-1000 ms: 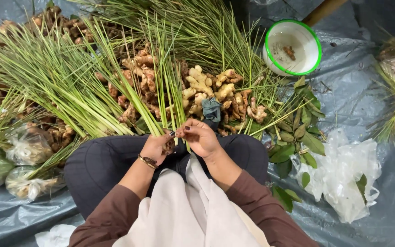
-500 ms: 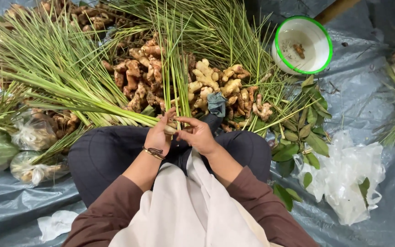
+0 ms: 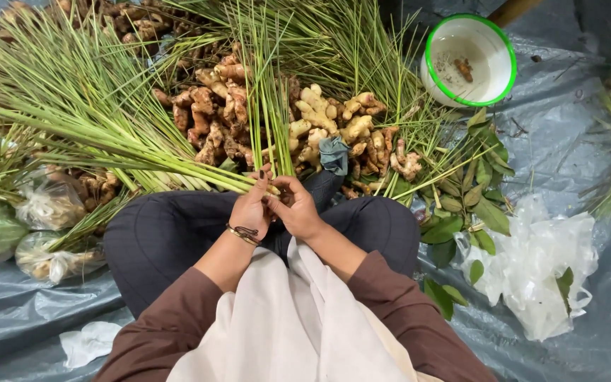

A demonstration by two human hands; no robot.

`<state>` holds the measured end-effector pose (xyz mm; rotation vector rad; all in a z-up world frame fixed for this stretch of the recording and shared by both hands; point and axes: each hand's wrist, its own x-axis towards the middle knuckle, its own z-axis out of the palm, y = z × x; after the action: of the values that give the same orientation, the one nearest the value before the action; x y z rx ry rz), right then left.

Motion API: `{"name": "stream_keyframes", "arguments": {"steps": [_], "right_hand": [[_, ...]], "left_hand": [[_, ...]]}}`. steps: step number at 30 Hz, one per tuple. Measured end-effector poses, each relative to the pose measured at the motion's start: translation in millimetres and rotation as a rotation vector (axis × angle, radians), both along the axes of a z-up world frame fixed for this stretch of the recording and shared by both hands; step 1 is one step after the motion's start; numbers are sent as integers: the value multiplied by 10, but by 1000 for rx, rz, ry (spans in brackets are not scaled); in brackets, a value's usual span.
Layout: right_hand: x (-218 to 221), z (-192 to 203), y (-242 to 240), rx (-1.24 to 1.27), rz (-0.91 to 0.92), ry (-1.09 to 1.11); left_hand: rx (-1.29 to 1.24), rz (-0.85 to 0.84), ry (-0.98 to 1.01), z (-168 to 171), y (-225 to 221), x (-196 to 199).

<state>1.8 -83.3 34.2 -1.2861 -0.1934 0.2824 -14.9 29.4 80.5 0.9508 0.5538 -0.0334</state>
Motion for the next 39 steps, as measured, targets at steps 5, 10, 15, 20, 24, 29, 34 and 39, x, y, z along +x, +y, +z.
{"name": "stream_keyframes", "arguments": {"steps": [5, 10, 15, 20, 24, 29, 34, 39], "right_hand": [[56, -108, -4, 111, -12, 7], [29, -183, 13, 145, 18, 46], [20, -82, 80, 225, 58, 126], [21, -30, 45, 188, 12, 110], [24, -79, 1, 95, -43, 116], [79, -86, -48, 123, -72, 149], [206, 17, -150, 242, -136, 216], [306, 86, -294, 340, -183, 251]], "left_hand": [[-252, 108, -55, 76, 71, 106], [-469, 304, -174, -372, 359, 249], [-342, 213, -110, -631, 439, 294], [-284, 249, -140, -392, 274, 262], [-208, 256, -130, -125, 49, 165], [-91, 180, -96, 246, 50, 55], [-17, -62, -85, -132, 250, 0], [1048, -837, 25, 831, 410, -284]]}}
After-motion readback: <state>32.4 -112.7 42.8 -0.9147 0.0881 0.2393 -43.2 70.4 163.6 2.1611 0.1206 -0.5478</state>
